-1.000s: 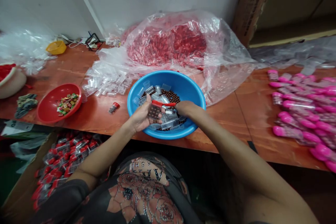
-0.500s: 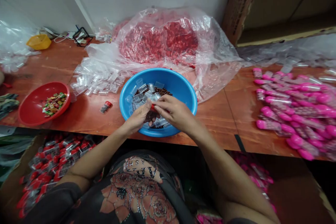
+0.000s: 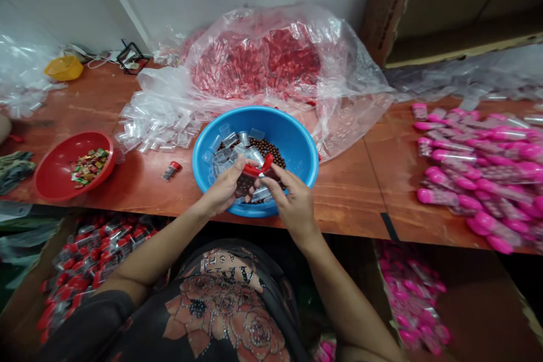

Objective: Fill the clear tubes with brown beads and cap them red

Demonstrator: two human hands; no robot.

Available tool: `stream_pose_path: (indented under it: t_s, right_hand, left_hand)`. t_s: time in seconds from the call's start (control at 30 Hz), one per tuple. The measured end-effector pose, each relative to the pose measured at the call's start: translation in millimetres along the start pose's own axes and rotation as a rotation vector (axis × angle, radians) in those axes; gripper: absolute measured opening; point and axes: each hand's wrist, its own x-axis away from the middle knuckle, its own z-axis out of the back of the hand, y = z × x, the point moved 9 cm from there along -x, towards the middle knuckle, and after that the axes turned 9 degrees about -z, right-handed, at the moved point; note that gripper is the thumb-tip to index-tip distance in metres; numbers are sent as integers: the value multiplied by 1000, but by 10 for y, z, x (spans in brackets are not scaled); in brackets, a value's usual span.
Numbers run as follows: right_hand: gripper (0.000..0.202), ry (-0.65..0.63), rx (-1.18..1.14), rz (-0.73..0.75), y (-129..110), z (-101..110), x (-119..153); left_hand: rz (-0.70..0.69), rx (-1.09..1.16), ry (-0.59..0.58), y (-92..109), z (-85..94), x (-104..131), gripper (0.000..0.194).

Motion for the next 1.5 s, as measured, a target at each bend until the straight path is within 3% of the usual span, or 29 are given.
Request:
stream_pose_path:
  t_s: [0.1,0.2,0.43,0.63,0.83,1.0,1.1,1.3,1.37,1.4,1.5]
  right_hand:
    - [54,-69,204,234,-283,-125,63]
    - [68,-127,376,370,-432,-200,108]
    - [72,-140,519,536,-512,-294,134]
    - [67,-120,492,661,-488,-397,175]
    - [65,-16,481,725,-531,-467,288]
    - [62,-51,415,661,-641,-541,225]
    - [62,-66,412,626,-650,-578,188]
    - [66,-70,474,685,-714,-641,313]
    - [70,-119,471,701,-747,-620,343]
    - [74,-151,468,694,-737,-590,332]
    - [83,-97,397,554,-525,-290,115]
  left_hand:
    - [28,-15,7,-83,-52,6,65]
    - [77,-1,36,-130,-70,18,65]
    - [164,118,47,-141,-96,54,42]
    - [113,172,38,-150,-98,112,36]
    - [-30,74,68,-88,84,223,45]
    - [46,139,88,-94,271,270,62]
    - [38,137,57,-65,276,261,70]
    - [4,-31,86,-41,201,383,54]
    - [-68,-142,114,107,335,429,53]
    - [-139,-217,160,240,488,450,51]
    - [-392,-497,447,743,1251,563,39]
